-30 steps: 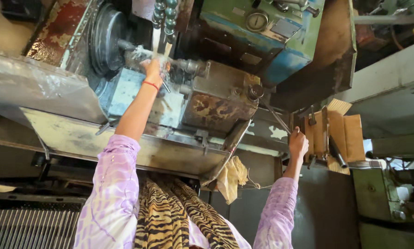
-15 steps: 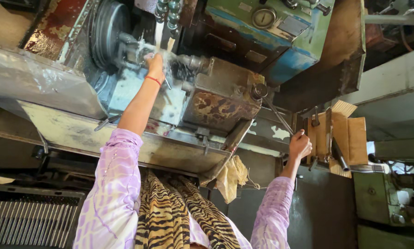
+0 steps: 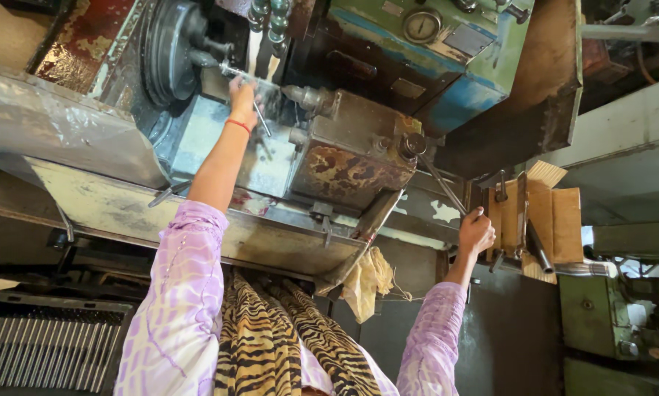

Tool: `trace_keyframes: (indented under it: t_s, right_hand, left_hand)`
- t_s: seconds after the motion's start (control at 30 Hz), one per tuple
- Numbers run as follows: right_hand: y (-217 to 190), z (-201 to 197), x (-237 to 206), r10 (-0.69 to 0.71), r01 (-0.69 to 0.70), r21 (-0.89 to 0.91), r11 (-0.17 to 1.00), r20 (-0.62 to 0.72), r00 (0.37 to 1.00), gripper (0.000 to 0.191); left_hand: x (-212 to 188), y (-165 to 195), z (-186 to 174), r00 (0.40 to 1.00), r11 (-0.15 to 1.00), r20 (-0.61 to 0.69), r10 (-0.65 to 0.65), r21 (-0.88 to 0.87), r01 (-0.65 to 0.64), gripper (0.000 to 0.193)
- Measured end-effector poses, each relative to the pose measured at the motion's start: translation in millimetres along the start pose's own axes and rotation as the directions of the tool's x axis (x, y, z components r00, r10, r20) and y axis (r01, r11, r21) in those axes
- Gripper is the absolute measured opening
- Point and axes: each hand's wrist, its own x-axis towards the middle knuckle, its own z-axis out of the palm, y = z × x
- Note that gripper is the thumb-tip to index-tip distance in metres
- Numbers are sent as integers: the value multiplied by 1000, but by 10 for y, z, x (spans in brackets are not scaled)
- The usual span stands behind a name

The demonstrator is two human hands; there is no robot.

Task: The person repeatedly picks up metal rods from a tray, inserts them into a grinding machine, and operates a lever to grind the rod ends. After each cycle, the person removes the rod and places it back into the tray. The process is repeated for multiple rods throughout the clip.

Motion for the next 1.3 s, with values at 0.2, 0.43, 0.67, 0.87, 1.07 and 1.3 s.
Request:
trace_keyframes:
  t_s: [0.2, 0.43, 0.67, 0.87, 1.07, 1.3]
  right_hand:
    - [13, 8, -196, 67, -65, -54, 996, 38, 997, 59]
    - [6, 38, 30, -3, 3, 13, 1000, -7, 1000, 56]
    - [17, 95, 21, -22, 25, 24, 999, -121, 992, 52]
    - [0, 105, 48, -38, 40, 12, 999, -133, 990, 53]
    - [-13, 88, 44, -42, 44, 16, 999, -112, 993, 54]
    - [-29, 71, 54, -26, 28, 25, 999, -82, 996, 55]
  left_hand:
    - [7, 64, -61, 989, 994, 146, -9, -106, 25, 41]
    - [23, 7, 59, 994, 999, 107, -7, -49, 12, 30]
    - [6, -47, 297, 974, 977, 191, 122, -193, -85, 40]
    - [-38, -21, 293, 954, 971, 273, 124, -231, -61, 45]
    - [37, -51, 193, 990, 967, 129, 59, -255, -24, 52]
    - [106, 75, 5, 987, 913, 49, 153, -388, -123, 58]
